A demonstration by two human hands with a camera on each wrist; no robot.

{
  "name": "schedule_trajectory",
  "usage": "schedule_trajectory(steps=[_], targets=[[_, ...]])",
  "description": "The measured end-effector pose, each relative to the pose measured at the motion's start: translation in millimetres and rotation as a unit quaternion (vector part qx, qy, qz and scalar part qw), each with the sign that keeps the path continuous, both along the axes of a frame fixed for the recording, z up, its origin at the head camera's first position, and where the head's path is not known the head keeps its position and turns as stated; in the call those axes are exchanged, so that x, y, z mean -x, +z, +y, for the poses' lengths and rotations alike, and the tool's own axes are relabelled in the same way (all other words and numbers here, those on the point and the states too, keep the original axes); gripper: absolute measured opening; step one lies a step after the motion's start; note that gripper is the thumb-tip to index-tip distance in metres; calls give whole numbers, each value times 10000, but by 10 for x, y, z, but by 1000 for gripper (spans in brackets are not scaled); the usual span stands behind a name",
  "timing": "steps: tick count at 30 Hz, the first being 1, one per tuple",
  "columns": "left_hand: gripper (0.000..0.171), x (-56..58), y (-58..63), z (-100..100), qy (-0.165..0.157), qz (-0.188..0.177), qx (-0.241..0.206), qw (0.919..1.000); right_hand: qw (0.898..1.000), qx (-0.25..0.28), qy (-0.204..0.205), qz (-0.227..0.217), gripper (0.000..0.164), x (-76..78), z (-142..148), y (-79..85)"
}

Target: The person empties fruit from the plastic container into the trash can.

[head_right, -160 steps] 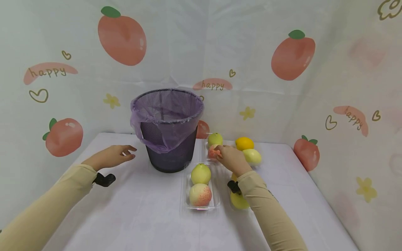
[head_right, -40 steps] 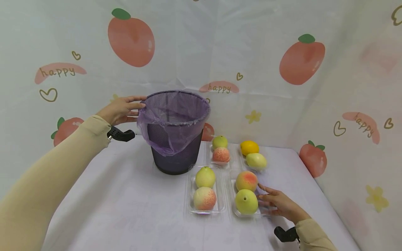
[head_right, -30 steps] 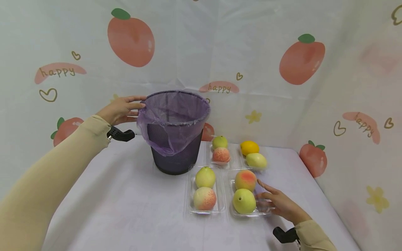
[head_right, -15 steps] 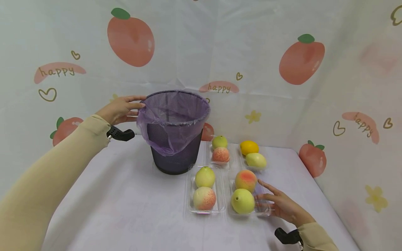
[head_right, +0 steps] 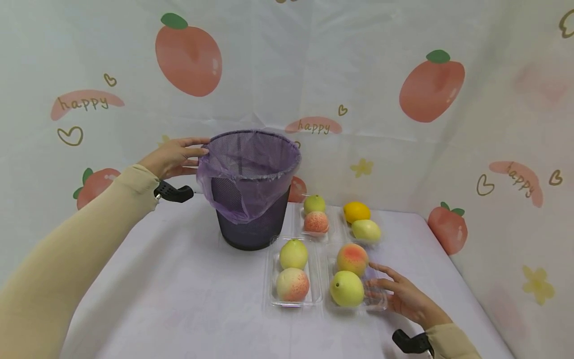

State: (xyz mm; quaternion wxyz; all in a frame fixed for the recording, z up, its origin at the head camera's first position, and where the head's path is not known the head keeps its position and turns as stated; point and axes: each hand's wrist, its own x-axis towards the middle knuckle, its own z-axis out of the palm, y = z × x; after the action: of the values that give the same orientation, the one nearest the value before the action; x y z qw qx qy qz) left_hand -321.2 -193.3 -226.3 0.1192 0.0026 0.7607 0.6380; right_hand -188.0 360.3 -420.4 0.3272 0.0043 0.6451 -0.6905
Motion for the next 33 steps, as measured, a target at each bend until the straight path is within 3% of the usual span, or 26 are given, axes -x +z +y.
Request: schedule_trajectory(steps=[9, 18, 25, 33], targets=[[58, -2, 1, 7, 21, -22, -75, 10000, 9992, 357, -95, -153, 34, -45, 31, -14], [56, 0, 1, 7, 58, 8, -8, 10000, 9986, 257, -424, -175, 31, -103, 52, -2], [56, 4, -3, 8, 40, 4, 5, 10000, 9962, 866, -10, 54, 44, -121, 100, 126], [57, 1, 3, 11, 35, -17, -55, 10000, 9952, 925, -229, 236, 43, -89, 50, 305]])
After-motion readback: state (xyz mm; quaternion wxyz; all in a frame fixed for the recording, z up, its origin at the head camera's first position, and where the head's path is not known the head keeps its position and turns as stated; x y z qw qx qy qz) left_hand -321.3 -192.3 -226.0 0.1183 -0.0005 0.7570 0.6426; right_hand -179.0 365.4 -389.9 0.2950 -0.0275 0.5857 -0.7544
